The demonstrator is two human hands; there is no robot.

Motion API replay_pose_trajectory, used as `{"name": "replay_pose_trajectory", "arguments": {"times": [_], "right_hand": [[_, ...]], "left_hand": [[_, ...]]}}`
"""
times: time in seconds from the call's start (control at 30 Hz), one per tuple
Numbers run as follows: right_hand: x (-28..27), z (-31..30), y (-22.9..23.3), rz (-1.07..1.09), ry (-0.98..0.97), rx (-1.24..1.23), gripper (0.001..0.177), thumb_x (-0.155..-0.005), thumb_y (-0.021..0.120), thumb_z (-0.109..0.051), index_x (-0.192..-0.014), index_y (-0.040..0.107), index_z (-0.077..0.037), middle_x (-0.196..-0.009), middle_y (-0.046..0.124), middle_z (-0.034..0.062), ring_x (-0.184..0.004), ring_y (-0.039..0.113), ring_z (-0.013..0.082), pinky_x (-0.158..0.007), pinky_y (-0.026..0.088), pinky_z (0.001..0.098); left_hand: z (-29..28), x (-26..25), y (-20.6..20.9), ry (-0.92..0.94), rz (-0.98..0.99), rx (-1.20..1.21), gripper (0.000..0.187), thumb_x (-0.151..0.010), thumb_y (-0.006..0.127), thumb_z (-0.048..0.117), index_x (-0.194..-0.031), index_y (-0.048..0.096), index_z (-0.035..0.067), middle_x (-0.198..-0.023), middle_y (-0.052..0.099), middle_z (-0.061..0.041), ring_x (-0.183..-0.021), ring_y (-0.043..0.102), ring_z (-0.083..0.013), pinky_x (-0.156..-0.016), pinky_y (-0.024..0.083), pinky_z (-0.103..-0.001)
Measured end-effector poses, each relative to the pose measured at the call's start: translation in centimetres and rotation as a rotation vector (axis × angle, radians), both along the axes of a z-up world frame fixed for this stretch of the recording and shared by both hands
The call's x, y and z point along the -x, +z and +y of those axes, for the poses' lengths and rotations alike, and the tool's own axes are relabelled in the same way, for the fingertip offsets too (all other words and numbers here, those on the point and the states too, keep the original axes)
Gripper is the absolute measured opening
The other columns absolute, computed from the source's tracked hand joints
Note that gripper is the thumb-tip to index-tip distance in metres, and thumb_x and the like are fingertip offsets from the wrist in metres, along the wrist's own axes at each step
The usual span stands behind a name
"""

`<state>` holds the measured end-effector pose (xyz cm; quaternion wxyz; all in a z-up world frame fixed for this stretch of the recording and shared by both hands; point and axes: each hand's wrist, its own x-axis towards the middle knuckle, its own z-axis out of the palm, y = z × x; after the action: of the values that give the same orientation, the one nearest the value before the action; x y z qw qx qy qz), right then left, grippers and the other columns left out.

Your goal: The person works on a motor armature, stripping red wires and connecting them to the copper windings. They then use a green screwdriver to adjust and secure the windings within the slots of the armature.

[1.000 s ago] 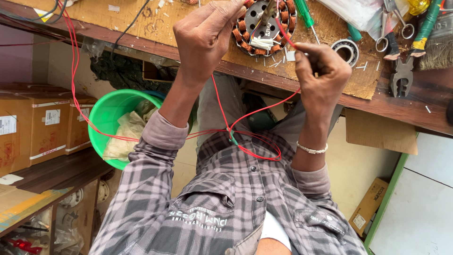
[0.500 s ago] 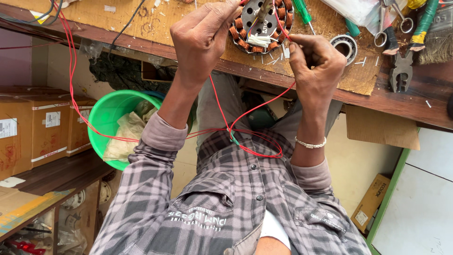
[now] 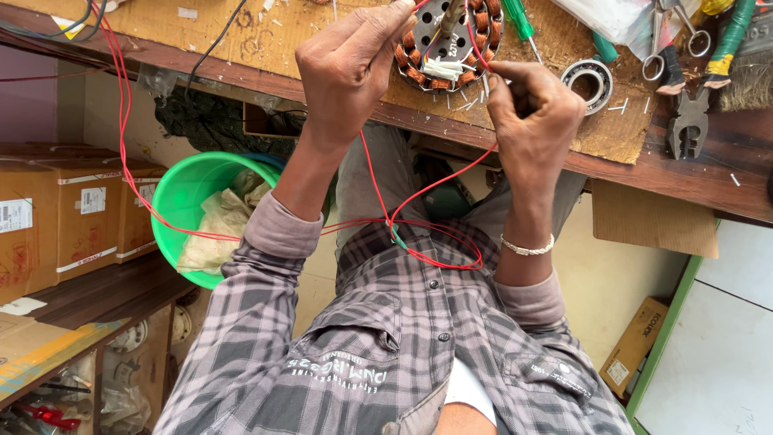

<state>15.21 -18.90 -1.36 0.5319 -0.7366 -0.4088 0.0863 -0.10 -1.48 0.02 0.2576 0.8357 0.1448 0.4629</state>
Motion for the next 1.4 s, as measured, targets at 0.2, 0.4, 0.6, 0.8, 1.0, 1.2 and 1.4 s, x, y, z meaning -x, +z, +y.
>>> {"name": "replay_pose_trajectory", "arguments": {"times": [0.2, 0.4, 0.6, 0.8, 1.0, 1.2, 1.4], "right_hand": [[-0.2, -0.8, 0.0, 0.120, 0.062, -0.115, 0.012, -0.104, 0.072, 0.006, -0.115, 0.077, 0.003, -0.086, 0.070, 0.0021, -0.067, 0.057, 0.0029, -0.057, 0.041, 0.0169], [-0.3, -1.0, -0.4, 0.152, -0.004, -0.104, 0.011, -0.105, 0.073, 0.004, -0.116, 0.077, 0.003, -0.087, 0.069, 0.0012, -0.069, 0.056, 0.0018, -0.059, 0.041, 0.0164], [0.0, -0.3, -1.6, 0.147, -0.045, -0.023, 0.010, -0.104, 0.073, 0.000, -0.113, 0.077, 0.002, -0.087, 0.072, 0.0013, -0.068, 0.061, 0.0014, -0.058, 0.046, 0.0151], [-0.6, 0.2, -2.1, 0.115, -0.158, 0.009, 0.009, -0.104, 0.074, -0.002, -0.111, 0.078, 0.001, -0.086, 0.074, 0.0024, -0.072, 0.065, 0.0023, -0.062, 0.052, 0.0155], [0.0, -0.2, -1.5, 0.095, -0.030, -0.053, 0.011, -0.102, 0.072, 0.000, -0.112, 0.077, 0.001, -0.086, 0.073, 0.0046, -0.064, 0.059, 0.0040, -0.053, 0.043, 0.0174], [-0.1, -0.8, -1.1, 0.149, -0.039, -0.140, 0.009, -0.108, 0.072, 0.003, -0.116, 0.076, 0.002, -0.092, 0.073, 0.0060, -0.074, 0.063, 0.0050, -0.063, 0.048, 0.0192], [0.6, 0.3, -1.6, 0.164, -0.086, 0.031, 0.010, -0.102, 0.073, -0.001, -0.110, 0.077, 0.001, -0.083, 0.072, 0.0017, -0.066, 0.061, 0.0017, -0.057, 0.048, 0.0150]], "left_hand": [[0.1, 0.1, -0.1, 0.012, -0.001, -0.017, 0.031, -0.096, 0.079, -0.006, -0.124, 0.073, 0.007, -0.106, 0.076, -0.010, -0.093, 0.077, -0.0233, -0.080, 0.060, -0.033], [-0.1, -0.1, 0.1, -0.016, -0.032, 0.012, 0.029, -0.097, 0.079, -0.005, -0.123, 0.072, 0.005, -0.107, 0.076, -0.010, -0.094, 0.078, -0.0219, -0.081, 0.062, -0.032], [-0.1, 0.1, 0.1, 0.021, -0.028, -0.025, 0.027, -0.097, 0.081, -0.002, -0.121, 0.073, 0.006, -0.105, 0.076, -0.010, -0.092, 0.077, -0.0228, -0.079, 0.060, -0.033], [-0.1, 0.1, -0.2, 0.033, -0.012, -0.004, 0.024, -0.096, 0.083, -0.001, -0.118, 0.075, 0.006, -0.102, 0.077, -0.009, -0.089, 0.077, -0.0220, -0.077, 0.060, -0.032], [-0.3, 0.2, 0.0, 0.002, -0.028, 0.000, 0.027, -0.095, 0.082, -0.002, -0.120, 0.073, 0.005, -0.106, 0.077, -0.009, -0.093, 0.078, -0.0222, -0.080, 0.062, -0.032], [-0.1, 0.4, 0.8, 0.045, -0.001, -0.034, 0.027, -0.095, 0.081, -0.003, -0.120, 0.075, 0.005, -0.103, 0.077, -0.009, -0.090, 0.077, -0.0237, -0.078, 0.060, -0.035], [0.1, -0.3, 1.6, 0.006, -0.074, -0.070, 0.023, -0.099, 0.081, 0.002, -0.120, 0.074, 0.008, -0.107, 0.077, -0.008, -0.093, 0.077, -0.0232, -0.080, 0.060, -0.034]]}}
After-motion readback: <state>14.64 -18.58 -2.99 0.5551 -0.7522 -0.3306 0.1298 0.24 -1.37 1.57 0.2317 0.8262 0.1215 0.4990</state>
